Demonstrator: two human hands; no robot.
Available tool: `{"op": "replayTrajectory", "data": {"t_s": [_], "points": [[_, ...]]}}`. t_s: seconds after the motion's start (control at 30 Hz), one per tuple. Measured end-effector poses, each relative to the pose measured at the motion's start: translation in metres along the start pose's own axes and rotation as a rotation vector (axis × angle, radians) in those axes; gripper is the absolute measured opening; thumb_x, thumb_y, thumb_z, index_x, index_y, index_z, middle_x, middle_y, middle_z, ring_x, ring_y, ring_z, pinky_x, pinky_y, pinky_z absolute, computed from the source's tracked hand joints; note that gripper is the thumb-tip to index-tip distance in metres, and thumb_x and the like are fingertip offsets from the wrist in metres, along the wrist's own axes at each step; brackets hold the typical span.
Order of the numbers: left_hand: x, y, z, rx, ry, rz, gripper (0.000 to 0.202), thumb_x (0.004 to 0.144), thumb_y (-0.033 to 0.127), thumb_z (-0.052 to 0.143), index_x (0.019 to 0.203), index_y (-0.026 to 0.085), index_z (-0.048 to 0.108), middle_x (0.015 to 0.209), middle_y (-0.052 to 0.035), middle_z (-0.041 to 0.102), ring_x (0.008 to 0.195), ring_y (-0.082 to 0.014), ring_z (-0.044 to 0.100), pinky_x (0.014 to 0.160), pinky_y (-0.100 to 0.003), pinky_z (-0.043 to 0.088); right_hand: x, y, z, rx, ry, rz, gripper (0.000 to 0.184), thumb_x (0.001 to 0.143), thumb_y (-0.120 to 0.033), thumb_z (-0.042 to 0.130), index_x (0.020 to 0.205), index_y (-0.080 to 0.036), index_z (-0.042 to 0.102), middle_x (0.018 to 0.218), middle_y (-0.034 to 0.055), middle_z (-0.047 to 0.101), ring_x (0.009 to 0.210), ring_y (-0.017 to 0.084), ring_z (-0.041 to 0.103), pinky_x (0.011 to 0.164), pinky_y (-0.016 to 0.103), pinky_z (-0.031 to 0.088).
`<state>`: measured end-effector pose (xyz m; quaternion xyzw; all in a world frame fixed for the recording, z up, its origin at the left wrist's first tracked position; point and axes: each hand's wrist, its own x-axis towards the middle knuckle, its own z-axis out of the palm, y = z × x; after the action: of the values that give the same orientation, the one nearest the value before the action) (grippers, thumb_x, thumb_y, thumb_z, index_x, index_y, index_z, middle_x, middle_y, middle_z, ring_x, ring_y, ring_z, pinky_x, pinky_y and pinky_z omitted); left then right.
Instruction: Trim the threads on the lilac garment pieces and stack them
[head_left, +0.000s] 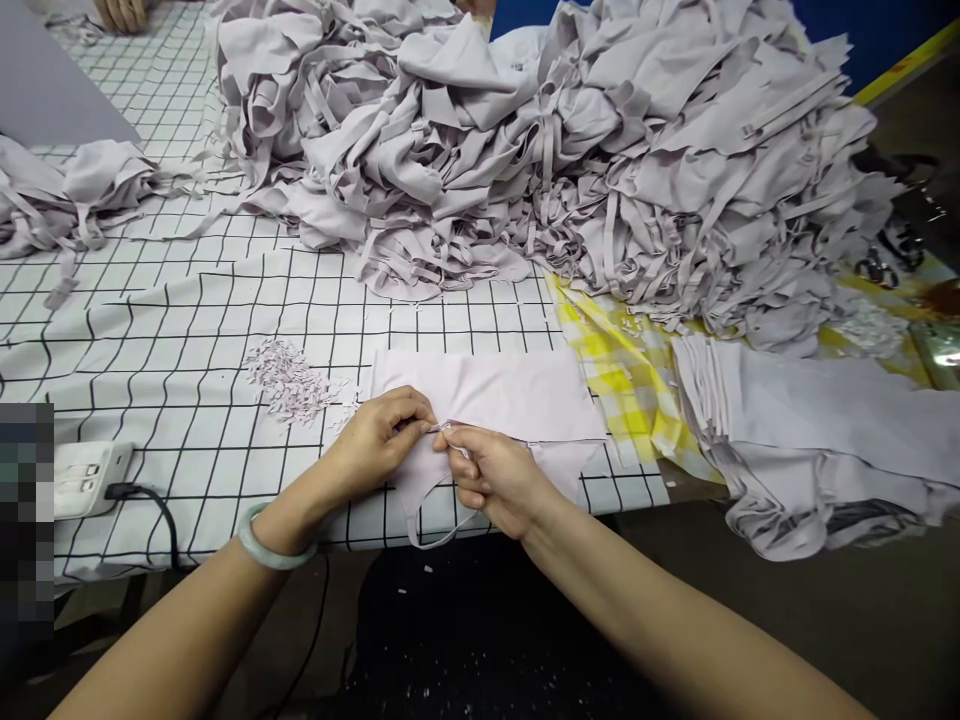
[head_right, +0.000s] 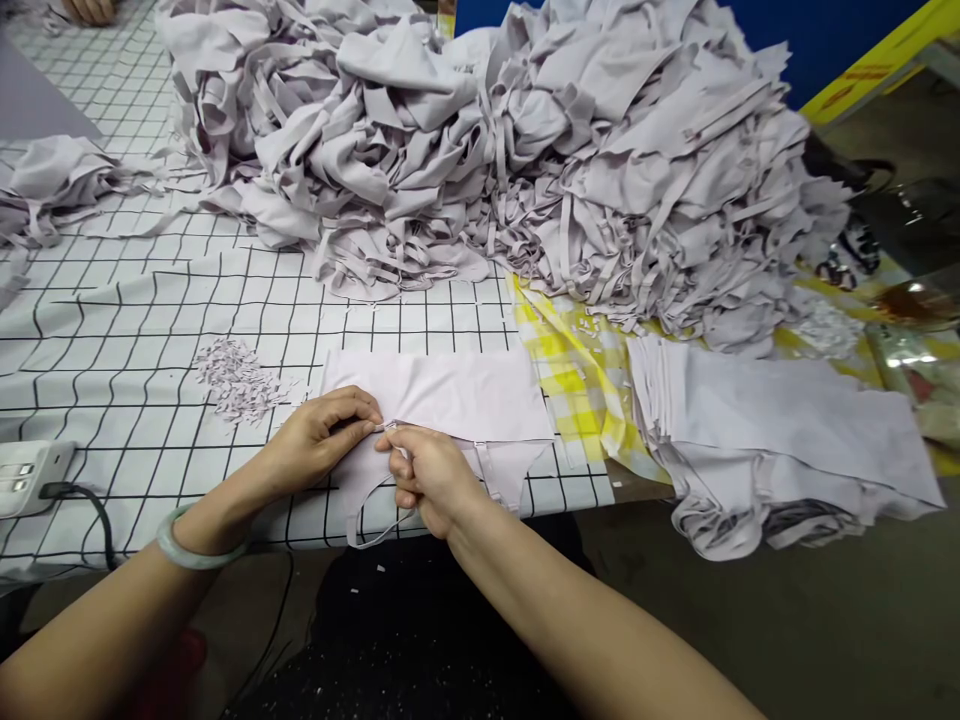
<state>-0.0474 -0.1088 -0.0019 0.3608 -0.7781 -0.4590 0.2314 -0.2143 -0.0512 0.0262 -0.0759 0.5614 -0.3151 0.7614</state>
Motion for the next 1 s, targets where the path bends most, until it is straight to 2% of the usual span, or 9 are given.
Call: {"op": "replayTrajectory", "data": {"t_s": [0.13, 0.2, 0.3, 0.4, 0.47, 0.57, 0.67, 0.83, 1.0], "points": [[0.000, 0.001, 0.001, 0.020, 0.012, 0.018, 0.016, 0.091, 0.015, 0.052, 0.085, 0.018, 0.067, 0.090, -0.0043, 0.067, 0.086, -0.0148, 0.063, 0.079, -0.030, 0.052, -0.001, 0.001, -0.001, 0.045, 0.067, -0.029, 0.017, 0.089, -0.018, 0.050, 0.076, -0.016, 0.061, 0.042, -0.0104, 0.037, 0.035, 0.003, 0.018, 0.038, 0.018, 0.031], [-0.001, 0.005, 0.001, 0.020, 0.006, 0.007, 0.016, 0.091, 0.016, 0.052, 0.086, 0.017, 0.067, 0.093, -0.0054, 0.068, 0.088, -0.0157, 0.063, 0.081, -0.032, 0.052, -0.012, 0.009, -0.001, 0.060, 0.004, -0.021, 0.018, 0.092, -0.025, 0.051, 0.081, -0.016, 0.063, 0.047, -0.0064, 0.050, 0.037, 0.006, 0.037, 0.050, 0.023, 0.046], [-0.005, 0.013, -0.001, 0.016, -0.040, -0.030, 0.020, 0.093, 0.020, 0.049, 0.093, 0.017, 0.069, 0.102, -0.0075, 0.069, 0.095, -0.0177, 0.064, 0.088, -0.035, 0.053, -0.043, 0.029, -0.006, 0.039, -0.204, -0.026, 0.026, 0.091, -0.040, 0.059, 0.092, -0.015, 0.066, 0.078, 0.0064, 0.072, 0.076, 0.017, 0.068, 0.084, 0.036, 0.053], [-0.006, 0.014, -0.012, 0.107, -0.005, -0.034, 0.026, 0.094, 0.022, 0.043, 0.099, 0.018, 0.068, 0.107, -0.0084, 0.069, 0.101, -0.0192, 0.064, 0.093, -0.037, 0.052, -0.074, 0.043, -0.026, -0.217, -0.271, -0.091, 0.032, 0.085, -0.047, 0.067, 0.100, -0.019, 0.069, 0.104, 0.0093, 0.073, 0.106, 0.024, 0.066, 0.100, 0.041, 0.046], [-0.002, 0.011, -0.024, 0.317, 0.147, -0.062, 0.024, 0.093, 0.026, 0.045, 0.100, 0.019, 0.068, 0.110, -0.0104, 0.068, 0.105, -0.0232, 0.062, 0.096, -0.042, 0.050, -0.079, 0.037, -0.050, -0.484, -0.063, -0.254, 0.031, 0.085, -0.048, 0.066, 0.104, -0.023, 0.068, 0.107, 0.0086, 0.072, 0.105, 0.026, 0.065, 0.097, 0.044, 0.046], [0.015, 0.004, -0.044, 0.726, 0.321, -0.281, 0.029, 0.085, 0.042, 0.059, 0.099, 0.018, 0.067, 0.115, -0.0158, 0.064, 0.113, -0.0351, 0.054, 0.099, -0.055, 0.042, -0.061, 0.001, -0.096, -0.868, 0.510, -0.701, 0.025, 0.088, -0.040, 0.057, 0.102, -0.022, 0.067, 0.102, 0.0104, 0.070, 0.095, 0.027, 0.063, 0.091, 0.045, 0.047], [0.037, 0.004, -0.058, 0.886, 0.178, -0.483, 0.039, 0.073, 0.052, 0.069, 0.091, 0.018, 0.067, 0.112, -0.0169, 0.064, 0.114, -0.0402, 0.050, 0.098, -0.058, 0.039, -0.025, -0.045, -0.132, -1.161, 0.857, -0.908, 0.017, 0.085, -0.029, 0.055, 0.093, -0.018, 0.066, 0.098, 0.0129, 0.067, 0.092, 0.028, 0.062, 0.089, 0.045, 0.046], [0.056, 0.015, -0.067, 0.769, -0.083, -0.539, 0.020, 0.071, 0.033, 0.066, 0.060, 0.020, 0.055, 0.084, -0.0096, 0.067, 0.098, -0.0324, 0.055, 0.090, -0.049, 0.040, 0.019, -0.074, -0.130, -1.357, 0.931, -0.845, 0.010, 0.078, -0.029, 0.065, 0.077, -0.020, 0.061, 0.094, 0.0126, 0.064, 0.099, 0.033, 0.057, 0.088, 0.047, 0.044], [0.028, 0.053, -0.072, 0.433, 0.097, -0.389, 0.016, 0.071, 0.030, 0.058, 0.065, 0.022, 0.045, 0.064, 0.0001, 0.053, 0.062, -0.0161, 0.048, 0.058, -0.030, 0.039, -0.004, -0.056, -0.113, -0.867, 0.668, -1.035, 0.014, 0.079, -0.025, 0.061, 0.073, -0.023, 0.048, 0.072, 0.0003, 0.056, 0.077, 0.020, 0.056, 0.076, 0.035, 0.045]]}}
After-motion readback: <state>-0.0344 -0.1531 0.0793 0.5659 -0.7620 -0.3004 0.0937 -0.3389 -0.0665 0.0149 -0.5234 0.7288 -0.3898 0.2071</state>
